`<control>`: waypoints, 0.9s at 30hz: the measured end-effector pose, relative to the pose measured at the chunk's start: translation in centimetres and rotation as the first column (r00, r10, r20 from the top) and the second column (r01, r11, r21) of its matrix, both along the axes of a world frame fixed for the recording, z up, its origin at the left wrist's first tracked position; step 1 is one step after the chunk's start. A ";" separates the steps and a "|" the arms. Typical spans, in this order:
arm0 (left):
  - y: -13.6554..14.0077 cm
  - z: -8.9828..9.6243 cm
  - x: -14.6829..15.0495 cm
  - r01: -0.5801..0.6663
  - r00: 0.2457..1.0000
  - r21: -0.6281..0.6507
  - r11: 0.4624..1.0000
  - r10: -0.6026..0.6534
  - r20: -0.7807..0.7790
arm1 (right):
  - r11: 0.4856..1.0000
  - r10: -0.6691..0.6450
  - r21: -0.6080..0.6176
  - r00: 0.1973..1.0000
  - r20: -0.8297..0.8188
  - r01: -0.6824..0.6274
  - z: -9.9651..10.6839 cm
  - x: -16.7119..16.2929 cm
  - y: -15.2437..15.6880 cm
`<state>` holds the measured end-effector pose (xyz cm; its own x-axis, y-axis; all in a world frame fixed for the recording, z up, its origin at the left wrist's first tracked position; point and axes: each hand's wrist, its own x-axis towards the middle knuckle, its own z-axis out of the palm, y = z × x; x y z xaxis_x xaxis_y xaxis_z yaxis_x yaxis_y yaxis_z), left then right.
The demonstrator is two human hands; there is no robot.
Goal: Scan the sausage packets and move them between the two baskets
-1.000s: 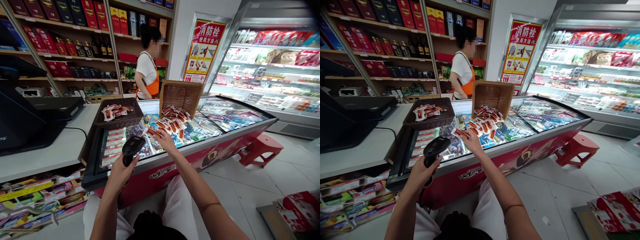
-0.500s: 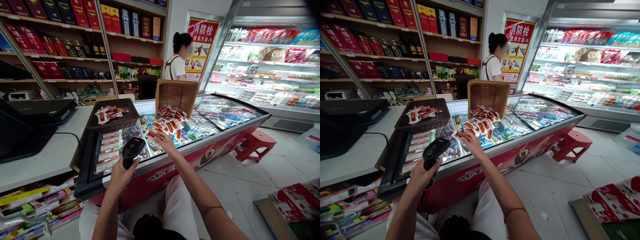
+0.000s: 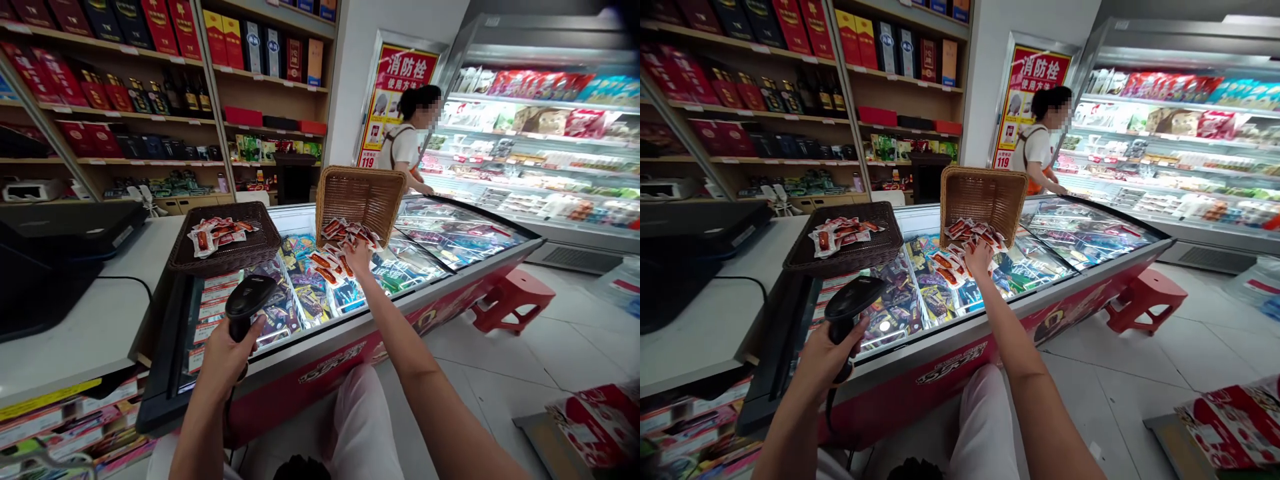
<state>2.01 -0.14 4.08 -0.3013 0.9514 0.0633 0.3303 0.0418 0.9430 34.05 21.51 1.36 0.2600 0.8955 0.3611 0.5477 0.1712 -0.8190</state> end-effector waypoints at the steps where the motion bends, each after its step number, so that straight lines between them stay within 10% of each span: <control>1: 0.4 0.1 -0.4 0.001 1.000 -0.007 1.000 -0.001 -0.003 | 0.997 -0.064 0.033 0.997 0.040 0.063 0.4 -1.0 0.4; 4: 1.3 0.4 -1.4 -0.005 1.000 -0.026 1.000 0.006 0.013 | 0.973 -0.211 0.128 0.969 0.131 0.194 1.9 -5.7 1.7; 7: 2.0 0.7 -2.5 -0.033 0.998 -0.031 0.999 0.035 0.054 | 0.990 0.022 0.129 0.964 0.264 -0.058 4.0 -12.1 3.4; 12: 2.3 0.1 -4.2 -0.092 0.994 -0.044 0.995 0.094 0.061 | 0.896 0.422 -0.089 0.772 0.476 -0.435 7.3 -24.4 6.7; 18: 1.7 -0.3 -5.6 -0.150 0.985 -0.040 0.988 0.153 0.085 | 0.834 0.529 -0.432 0.721 0.448 -0.343 7.3 -36.9 9.5; 27: 1.8 -0.6 -5.9 -0.143 0.980 -0.051 0.988 0.149 0.135 | 0.842 0.459 -0.445 0.838 0.295 -0.305 4.8 -39.0 10.0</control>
<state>-3.87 1.70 3.44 -0.4401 0.8976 -0.0260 0.1850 0.1189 0.9755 -4.98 31.56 6.14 -0.2188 0.9756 -0.0165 0.7773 0.1641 -0.6073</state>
